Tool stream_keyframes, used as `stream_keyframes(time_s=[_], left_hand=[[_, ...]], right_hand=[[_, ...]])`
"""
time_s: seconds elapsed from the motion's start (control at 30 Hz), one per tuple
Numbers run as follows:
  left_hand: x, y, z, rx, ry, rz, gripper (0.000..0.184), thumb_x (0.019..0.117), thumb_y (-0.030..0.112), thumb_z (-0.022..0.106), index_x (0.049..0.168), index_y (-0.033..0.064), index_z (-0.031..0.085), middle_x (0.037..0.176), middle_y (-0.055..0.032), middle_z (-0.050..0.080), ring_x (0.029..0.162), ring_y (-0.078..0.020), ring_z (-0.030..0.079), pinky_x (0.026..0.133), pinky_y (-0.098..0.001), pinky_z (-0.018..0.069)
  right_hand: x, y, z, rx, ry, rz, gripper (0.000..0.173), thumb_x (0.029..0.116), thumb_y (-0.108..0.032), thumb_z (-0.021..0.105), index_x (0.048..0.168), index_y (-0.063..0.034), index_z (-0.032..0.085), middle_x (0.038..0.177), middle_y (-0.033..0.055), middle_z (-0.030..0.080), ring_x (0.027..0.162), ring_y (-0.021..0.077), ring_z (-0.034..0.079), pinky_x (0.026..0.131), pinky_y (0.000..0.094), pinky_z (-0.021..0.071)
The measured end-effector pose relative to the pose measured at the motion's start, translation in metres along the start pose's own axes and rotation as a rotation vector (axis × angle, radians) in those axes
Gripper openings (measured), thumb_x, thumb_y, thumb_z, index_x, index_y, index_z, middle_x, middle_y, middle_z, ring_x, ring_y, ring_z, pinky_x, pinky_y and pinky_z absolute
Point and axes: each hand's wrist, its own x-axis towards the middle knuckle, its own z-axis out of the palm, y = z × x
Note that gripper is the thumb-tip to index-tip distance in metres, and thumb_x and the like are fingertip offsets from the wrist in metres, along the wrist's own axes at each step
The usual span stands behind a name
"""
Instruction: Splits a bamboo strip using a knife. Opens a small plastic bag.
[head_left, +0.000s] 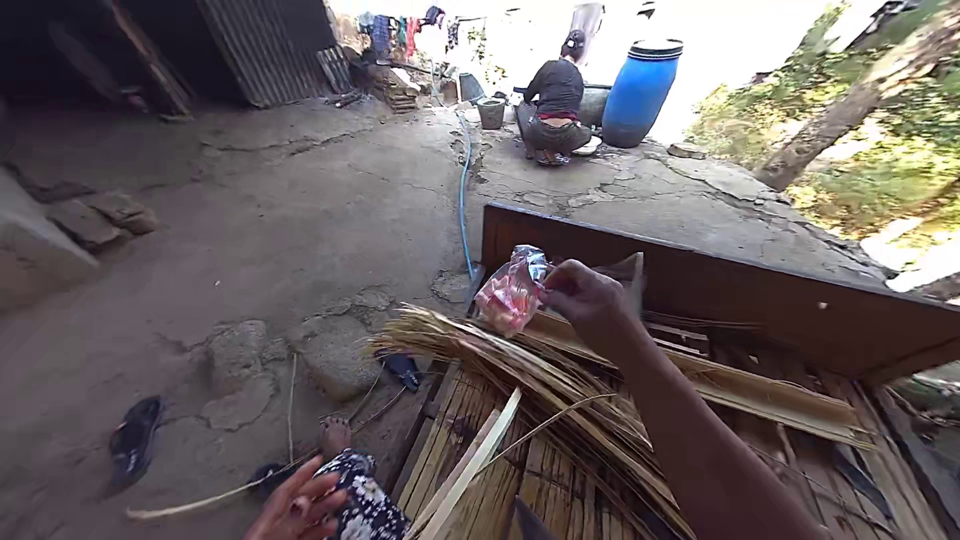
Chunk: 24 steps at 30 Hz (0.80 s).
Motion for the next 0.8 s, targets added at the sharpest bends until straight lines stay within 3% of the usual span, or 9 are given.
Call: stream_keyframes(time_s=[0.07,0.17,0.27,0.33,0.43,0.53,0.6,0.7,0.8], left_hand=[[0.004,0.006,0.026,-0.218,0.009,-0.042,0.056,0.1073,0.035,0.044,0.156,0.0081,0.034,0.135,-0.0123,0.064,0.118,-0.0305,0.066,0.092,-0.0494,0.0586],[-0.011,0.004,0.044,-0.522,0.026,-0.045,0.077,0.0946,0.043,0.070,0.155,0.0107,0.036,0.133,-0.0135,0.065,0.116,-0.0347,0.067,0.089,-0.0545,0.0600],[-0.054,0.002,0.043,-0.789,0.269,-0.014,0.030,0.0901,0.016,0.075,0.116,0.0092,0.062,0.101,-0.0121,0.076,0.087,-0.0281,0.076,0.078,-0.0490,0.0638],[-0.082,-0.004,0.028,-0.846,0.391,0.054,0.019,0.0875,0.008,0.074,0.106,0.0117,0.069,0.096,-0.0107,0.076,0.084,-0.0248,0.076,0.079,-0.0465,0.0640],[-0.117,-0.012,0.005,-0.881,0.487,0.167,0.026,0.0778,0.011,0.085,0.101,0.0132,0.076,0.096,-0.0105,0.077,0.086,-0.0230,0.076,0.081,-0.0445,0.0638],[-0.136,-0.015,-0.007,-0.850,0.455,0.265,0.025,0.0798,0.013,0.085,0.104,0.0150,0.078,0.099,-0.0083,0.077,0.090,-0.0202,0.076,0.085,-0.0410,0.0633],[-0.143,-0.018,-0.011,-0.773,0.404,0.322,0.022,0.0842,0.012,0.081,0.106,0.0165,0.079,0.102,-0.0053,0.078,0.093,-0.0162,0.075,0.087,-0.0365,0.0624],[-0.148,-0.022,-0.007,-0.713,0.432,0.322,0.020,0.0830,0.010,0.081,0.102,0.0177,0.080,0.100,-0.0019,0.078,0.091,-0.0118,0.075,0.085,-0.0317,0.0620],[-0.147,-0.021,0.003,-0.684,0.544,0.301,0.020,0.0807,0.000,0.080,0.095,0.0149,0.080,0.093,-0.0014,0.078,0.086,-0.0099,0.074,0.082,-0.0299,0.0624]], right_hand=[[-0.032,-0.045,0.036,0.161,-0.039,-0.180,0.013,0.0961,-0.016,0.068,0.105,-0.0062,0.069,0.092,0.0016,0.072,0.082,0.0066,0.069,0.075,0.0280,0.0606],[-0.086,-0.098,0.098,0.355,-0.178,-0.397,0.014,0.0977,-0.017,0.066,0.103,-0.0046,0.069,0.098,0.0035,0.074,0.082,0.0030,0.070,0.072,0.0203,0.0604],[-0.128,-0.127,0.140,0.620,-0.479,-0.517,0.012,0.0989,-0.014,0.065,0.107,-0.0059,0.066,0.100,0.0040,0.072,0.083,0.0038,0.070,0.073,0.0203,0.0611],[-0.142,-0.138,0.155,0.943,-0.725,-0.421,0.020,0.1042,-0.016,0.060,0.120,-0.0057,0.066,0.112,0.0059,0.073,0.093,0.0093,0.072,0.078,0.0253,0.0626],[-0.153,-0.158,0.180,1.191,-0.881,-0.118,0.022,0.1067,-0.016,0.052,0.121,-0.0097,0.068,0.113,0.0084,0.075,0.090,0.0199,0.076,0.067,0.0344,0.0658],[-0.158,-0.182,0.195,0.991,-0.935,-0.103,0.021,0.1042,-0.008,0.052,0.115,-0.0067,0.070,0.095,0.0040,0.077,0.069,0.0126,0.074,0.057,0.0292,0.0635],[-0.163,-0.196,0.202,0.784,-0.840,-0.294,0.019,0.0958,-0.004,0.062,0.112,-0.0038,0.072,0.088,0.0005,0.075,0.064,0.0046,0.070,0.055,0.0222,0.0611],[-0.166,-0.208,0.204,0.414,-0.724,-0.599,0.028,0.0864,-0.022,0.074,0.109,-0.0061,0.073,0.099,0.0034,0.076,0.087,0.0075,0.073,0.078,0.0267,0.0616],[-0.167,-0.213,0.202,0.288,-0.775,-0.671,0.037,0.0835,-0.024,0.078,0.116,-0.0072,0.073,0.107,0.0073,0.075,0.093,0.0146,0.074,0.080,0.0334,0.0621]])
